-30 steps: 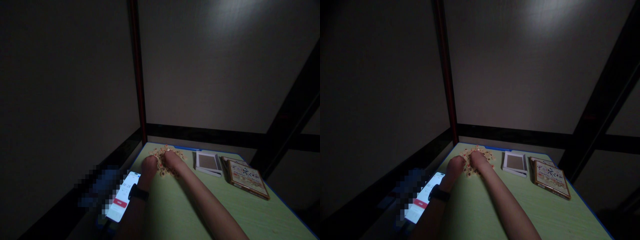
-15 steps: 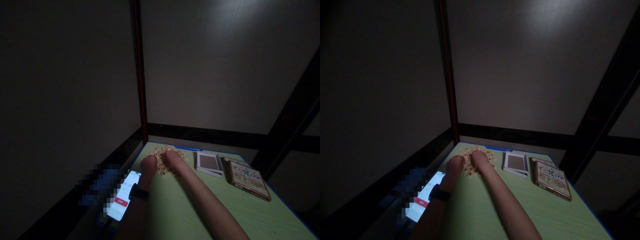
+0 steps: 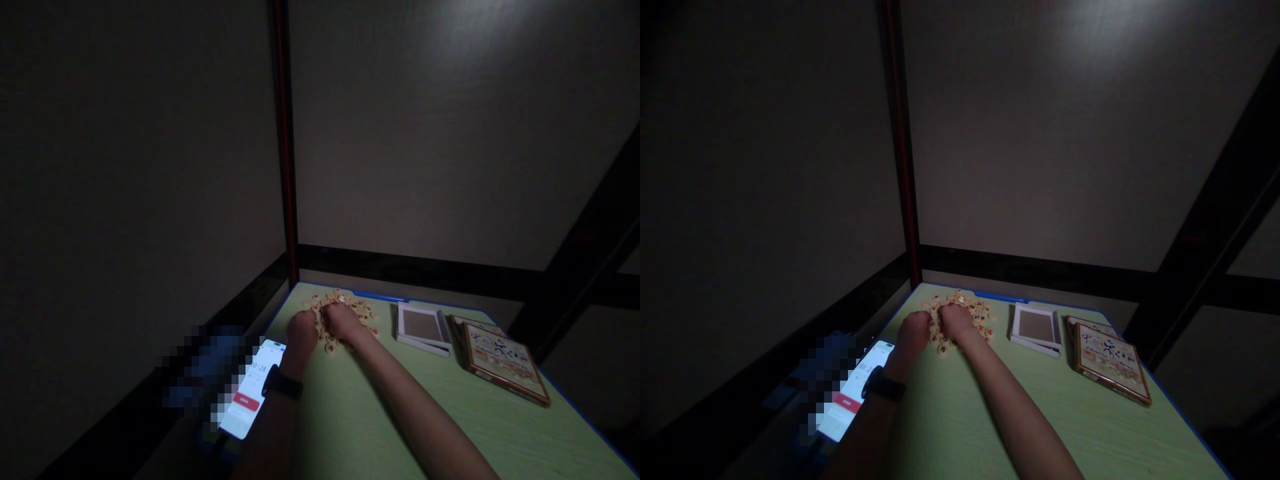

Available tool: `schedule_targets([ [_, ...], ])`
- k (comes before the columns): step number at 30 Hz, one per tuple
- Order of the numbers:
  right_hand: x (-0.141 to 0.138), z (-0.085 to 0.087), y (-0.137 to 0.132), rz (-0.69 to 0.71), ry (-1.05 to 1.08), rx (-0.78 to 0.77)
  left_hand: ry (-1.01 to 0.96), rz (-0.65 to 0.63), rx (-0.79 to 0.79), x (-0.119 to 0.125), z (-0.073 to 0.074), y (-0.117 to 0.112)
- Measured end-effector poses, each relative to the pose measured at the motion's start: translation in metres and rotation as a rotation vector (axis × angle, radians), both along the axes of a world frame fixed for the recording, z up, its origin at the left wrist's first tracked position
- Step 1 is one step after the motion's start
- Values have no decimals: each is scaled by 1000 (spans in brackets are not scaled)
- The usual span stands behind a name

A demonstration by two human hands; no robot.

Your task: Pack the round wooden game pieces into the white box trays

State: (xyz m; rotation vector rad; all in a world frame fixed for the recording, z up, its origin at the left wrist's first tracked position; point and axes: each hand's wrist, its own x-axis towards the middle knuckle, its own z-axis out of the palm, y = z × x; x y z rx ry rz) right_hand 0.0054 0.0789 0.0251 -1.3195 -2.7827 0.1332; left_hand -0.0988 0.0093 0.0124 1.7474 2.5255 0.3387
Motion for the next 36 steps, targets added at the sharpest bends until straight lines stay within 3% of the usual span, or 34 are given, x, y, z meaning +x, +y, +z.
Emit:
schedule_targets([
  [8, 3, 8, -1, 58, 55, -6, -17, -9, -16, 2, 9, -4],
  [15, 2, 8, -7, 70, 80, -27, -10, -27, 25, 0, 1, -1],
  [18, 9, 16, 0, 58, 107, -42, -14, -18, 9, 0, 0, 1],
  [23, 58, 38, 32, -180, 119, 7, -6, -48, 20, 2, 1, 2],
  [27, 96, 33, 51, -393, 49, -13, 1, -86, 63, 5, 1, 3],
  [32, 102, 16, 53, -410, -2, -90, 41, -166, 111, 8, -4, 5],
  [36, 98, 13, 52, -393, -20, -101, 38, -171, 126, 9, -7, 6],
])
